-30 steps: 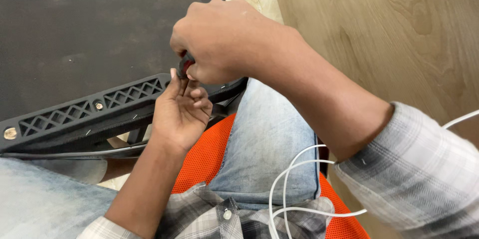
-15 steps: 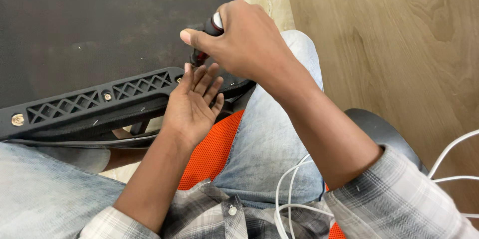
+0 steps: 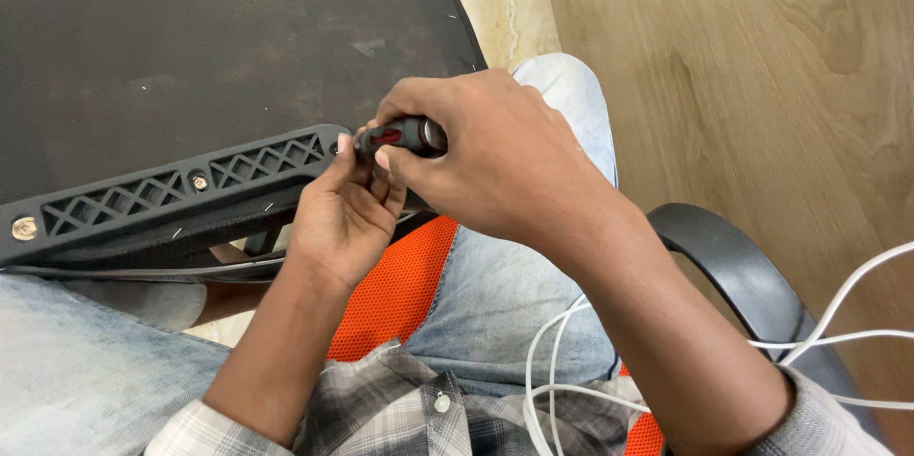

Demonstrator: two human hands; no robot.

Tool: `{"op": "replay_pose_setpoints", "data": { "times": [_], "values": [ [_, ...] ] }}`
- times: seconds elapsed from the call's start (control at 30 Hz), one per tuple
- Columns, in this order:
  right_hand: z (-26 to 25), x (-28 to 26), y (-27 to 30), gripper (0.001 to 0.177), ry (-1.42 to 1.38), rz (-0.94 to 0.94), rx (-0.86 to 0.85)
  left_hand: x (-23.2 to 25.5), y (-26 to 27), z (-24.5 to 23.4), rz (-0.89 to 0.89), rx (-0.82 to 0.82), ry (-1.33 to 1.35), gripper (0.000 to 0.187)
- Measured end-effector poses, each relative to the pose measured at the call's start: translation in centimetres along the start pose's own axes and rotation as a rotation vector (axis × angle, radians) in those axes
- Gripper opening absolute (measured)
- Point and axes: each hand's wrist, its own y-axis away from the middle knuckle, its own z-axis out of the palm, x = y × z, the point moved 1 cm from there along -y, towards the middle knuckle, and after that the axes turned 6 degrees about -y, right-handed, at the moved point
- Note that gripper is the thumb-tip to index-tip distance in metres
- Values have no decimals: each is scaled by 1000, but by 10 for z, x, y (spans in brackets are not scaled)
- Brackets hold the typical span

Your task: The person uses a screwdriver to tighten screws on the underside of a black plastic stool base. They work on multiple fasteners around the perimeter of the base while seated.

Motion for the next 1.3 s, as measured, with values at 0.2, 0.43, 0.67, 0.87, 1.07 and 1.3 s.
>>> {"op": "replay_pose_setpoints", "data": {
  "times": [0.2, 0.43, 0.67, 0.87, 1.07, 1.3],
  "values": [
    [-2, -7, -4, 19, 94, 11, 5, -1, 1, 12, -19, 43, -47, 24],
    [-3, -15, -7, 19, 128, -84, 4, -2, 0, 10, -15, -3, -13, 28],
    [-2, -11, -12, 17, 166, -39, -56, -8, -5, 2, 7, -50, 85, 24],
    [15, -23, -29, 31, 276, -58, -61, 0, 7, 22, 5, 74, -8, 47],
    [23, -30, -51, 16, 427, -425, -232, 11, 39, 37, 86, -498, 243, 49],
    [3, -33, -43, 26, 499, -115, -192, 1, 21, 40, 40, -186, 228, 33]
  ]
}}
